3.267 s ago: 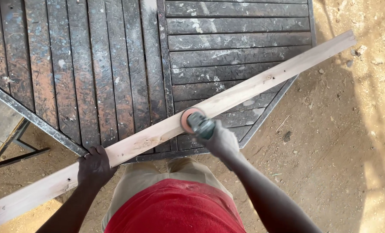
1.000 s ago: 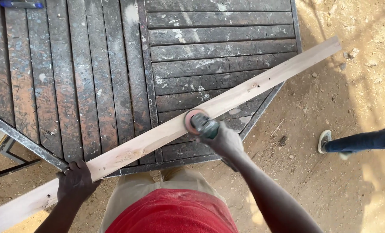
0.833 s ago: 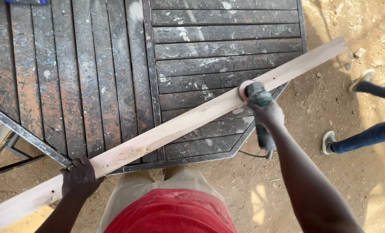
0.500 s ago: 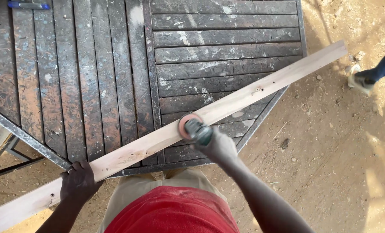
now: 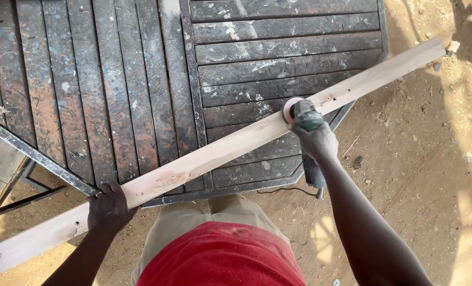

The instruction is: Sanding a long wooden plank using a handheld angle grinder with a sanding attachment on a metal work table.

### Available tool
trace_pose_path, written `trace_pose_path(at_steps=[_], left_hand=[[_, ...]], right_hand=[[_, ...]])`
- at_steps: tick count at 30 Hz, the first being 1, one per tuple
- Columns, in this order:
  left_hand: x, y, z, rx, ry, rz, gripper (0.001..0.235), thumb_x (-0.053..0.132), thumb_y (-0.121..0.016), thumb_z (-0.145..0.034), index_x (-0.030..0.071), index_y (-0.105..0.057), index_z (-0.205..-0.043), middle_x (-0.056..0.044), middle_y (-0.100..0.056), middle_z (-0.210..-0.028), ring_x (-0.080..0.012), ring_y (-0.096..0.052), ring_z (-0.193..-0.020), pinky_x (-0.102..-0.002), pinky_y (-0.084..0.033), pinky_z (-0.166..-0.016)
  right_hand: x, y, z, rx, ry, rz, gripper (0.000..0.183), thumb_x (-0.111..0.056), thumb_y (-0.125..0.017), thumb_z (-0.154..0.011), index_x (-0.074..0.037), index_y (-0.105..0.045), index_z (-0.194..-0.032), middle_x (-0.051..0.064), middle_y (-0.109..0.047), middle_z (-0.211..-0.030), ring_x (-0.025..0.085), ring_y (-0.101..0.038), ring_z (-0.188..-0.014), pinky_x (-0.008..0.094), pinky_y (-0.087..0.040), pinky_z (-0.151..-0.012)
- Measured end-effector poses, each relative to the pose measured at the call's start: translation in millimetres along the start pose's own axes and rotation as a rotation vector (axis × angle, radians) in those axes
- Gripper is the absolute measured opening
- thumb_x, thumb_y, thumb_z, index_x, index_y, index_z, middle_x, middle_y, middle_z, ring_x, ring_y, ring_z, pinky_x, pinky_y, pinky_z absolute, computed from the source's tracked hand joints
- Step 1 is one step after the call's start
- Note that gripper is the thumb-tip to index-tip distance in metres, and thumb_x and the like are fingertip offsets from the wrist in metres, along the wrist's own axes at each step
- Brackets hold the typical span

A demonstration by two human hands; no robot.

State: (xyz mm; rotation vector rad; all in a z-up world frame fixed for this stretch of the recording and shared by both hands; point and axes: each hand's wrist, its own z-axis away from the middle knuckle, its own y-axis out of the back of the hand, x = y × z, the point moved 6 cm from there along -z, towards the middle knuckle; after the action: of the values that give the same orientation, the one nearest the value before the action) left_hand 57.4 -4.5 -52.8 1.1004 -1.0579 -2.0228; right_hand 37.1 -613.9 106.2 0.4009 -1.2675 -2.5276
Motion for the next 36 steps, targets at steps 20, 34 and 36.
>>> trace_pose_path(at_steps=[20, 34, 36], left_hand=[[-17.6, 42.5, -8.3, 0.282, -0.16, 0.097, 0.09, 0.078, -0.061, -0.059, 0.001, -0.056, -0.104, -0.016, -0.062, -0.087, -0.0326, -0.067, -0.072, -0.046, -0.051, -0.065], [-23.9, 33.1, -15.8, 0.329, -0.229, 0.182, 0.092, 0.087, -0.056, -0.06, 0.004, -0.057, -0.1, -0.011, -0.061, -0.081, -0.0309, -0.069, -0.069, -0.043, -0.054, -0.066], [-24.2, 34.5, -18.6, 0.306, -0.239, 0.215, 0.089, 0.084, -0.061, -0.06, 0.005, -0.056, -0.1, -0.01, -0.061, -0.082, -0.031, -0.07, -0.069, -0.044, -0.054, -0.066]], right_hand=[[25.9, -81.2, 71.9, 0.063, 0.048, -0.134, 0.073, -0.071, -0.077, -0.077, -0.016, -0.057, -0.121, 0.021, -0.072, -0.111, 0.038, -0.068, -0.114, 0.049, -0.052, -0.097], [-34.2, -175.3, 230.3, -0.247, 0.167, 0.007, 0.066, -0.058, -0.075, -0.078, -0.017, -0.049, -0.123, 0.024, -0.073, -0.113, 0.042, -0.07, -0.112, 0.055, -0.056, -0.098], [-8.2, -135.6, 185.0, -0.063, 0.063, -0.108, 0.068, -0.056, -0.076, -0.08, -0.01, -0.052, -0.124, 0.026, -0.072, -0.115, 0.042, -0.068, -0.116, 0.052, -0.054, -0.1]])
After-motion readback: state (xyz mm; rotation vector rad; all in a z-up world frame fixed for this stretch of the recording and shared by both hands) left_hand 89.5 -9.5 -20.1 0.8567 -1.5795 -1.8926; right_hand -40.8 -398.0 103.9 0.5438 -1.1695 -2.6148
